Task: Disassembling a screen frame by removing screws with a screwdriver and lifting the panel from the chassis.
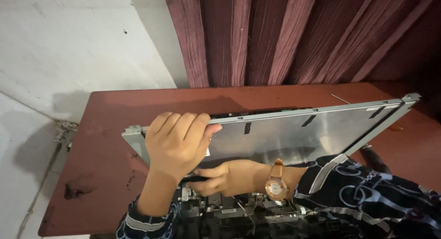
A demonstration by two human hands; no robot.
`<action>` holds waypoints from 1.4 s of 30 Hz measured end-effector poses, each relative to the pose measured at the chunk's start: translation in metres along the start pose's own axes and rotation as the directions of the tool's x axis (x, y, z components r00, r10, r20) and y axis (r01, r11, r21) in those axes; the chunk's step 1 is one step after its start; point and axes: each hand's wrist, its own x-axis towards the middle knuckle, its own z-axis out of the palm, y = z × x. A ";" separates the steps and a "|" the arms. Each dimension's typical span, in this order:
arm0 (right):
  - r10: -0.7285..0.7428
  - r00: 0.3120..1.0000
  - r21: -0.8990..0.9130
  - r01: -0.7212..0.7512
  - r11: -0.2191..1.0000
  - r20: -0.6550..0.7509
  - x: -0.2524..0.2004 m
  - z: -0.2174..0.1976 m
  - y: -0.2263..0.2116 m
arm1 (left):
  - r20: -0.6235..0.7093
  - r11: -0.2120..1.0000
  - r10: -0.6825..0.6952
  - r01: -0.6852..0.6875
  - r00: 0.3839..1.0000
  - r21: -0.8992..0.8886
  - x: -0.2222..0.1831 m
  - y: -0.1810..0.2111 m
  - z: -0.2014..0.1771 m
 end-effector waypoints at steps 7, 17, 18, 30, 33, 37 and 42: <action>-0.079 0.994 0.015 0.078 0.997 0.079 0.006 0.005 0.000 | 0.000 1.000 -0.011 0.011 1.000 0.002 -0.009 -0.002 0.005; 0.156 0.938 0.116 -0.126 0.985 -0.308 0.013 0.024 -0.009 | -0.053 0.998 0.021 -0.025 0.998 -0.064 -0.016 -0.002 0.012; 0.156 0.931 0.107 -0.128 0.986 -0.330 0.015 0.028 -0.011 | -0.047 0.997 0.031 -0.034 0.998 -0.071 -0.016 -0.002 0.012; 0.165 0.959 -0.085 -0.188 0.978 -0.229 0.000 -0.018 0.022 | -0.054 0.997 0.003 -0.007 0.999 -0.072 -0.014 0.000 0.013; 0.343 0.923 -0.072 -0.360 0.930 -0.176 -0.010 -0.052 0.028 | -0.055 0.997 0.004 -0.008 0.999 -0.077 -0.015 0.000 0.014; 0.534 0.842 0.280 -0.533 0.798 0.081 -0.039 -0.111 0.000 | 0.013 0.999 -0.022 0.022 1.000 -0.039 0.007 0.004 -0.011; 0.023 0.604 0.150 -0.161 -0.975 0.797 -0.107 -0.081 -0.115 | 0.309 1.000 -0.005 0.014 0.951 -0.026 -0.005 0.013 -0.043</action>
